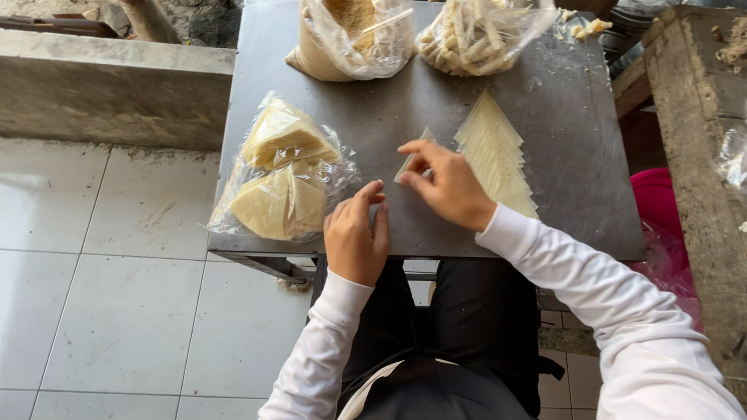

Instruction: The person folds food wrappers by placing a small amount of filling from a plastic bag onto a wrapper and folding it into a triangle.

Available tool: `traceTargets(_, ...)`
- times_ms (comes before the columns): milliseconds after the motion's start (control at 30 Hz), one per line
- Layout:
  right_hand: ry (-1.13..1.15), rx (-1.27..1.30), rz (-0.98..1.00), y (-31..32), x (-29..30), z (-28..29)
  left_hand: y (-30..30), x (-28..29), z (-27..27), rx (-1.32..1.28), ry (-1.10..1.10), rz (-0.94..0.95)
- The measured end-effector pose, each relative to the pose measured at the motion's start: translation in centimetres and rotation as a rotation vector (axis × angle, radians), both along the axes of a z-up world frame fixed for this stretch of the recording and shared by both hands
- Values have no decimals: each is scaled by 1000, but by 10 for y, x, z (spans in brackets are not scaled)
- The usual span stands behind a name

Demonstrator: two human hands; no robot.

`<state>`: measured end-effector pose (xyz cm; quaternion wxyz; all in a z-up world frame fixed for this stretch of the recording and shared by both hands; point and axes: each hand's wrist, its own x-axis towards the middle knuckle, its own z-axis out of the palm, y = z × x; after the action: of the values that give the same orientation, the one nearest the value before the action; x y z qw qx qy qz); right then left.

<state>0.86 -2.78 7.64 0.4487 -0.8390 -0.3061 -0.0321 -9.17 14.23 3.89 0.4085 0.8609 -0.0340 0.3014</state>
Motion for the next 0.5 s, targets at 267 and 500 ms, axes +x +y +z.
traceTargets(267, -99, 138, -84, -15, 87, 42, -22, 34, -12, 160, 93, 68)
traceTargets(500, 255, 373, -314, 34, 177, 24, -34, 58, -18, 205, 189, 92)
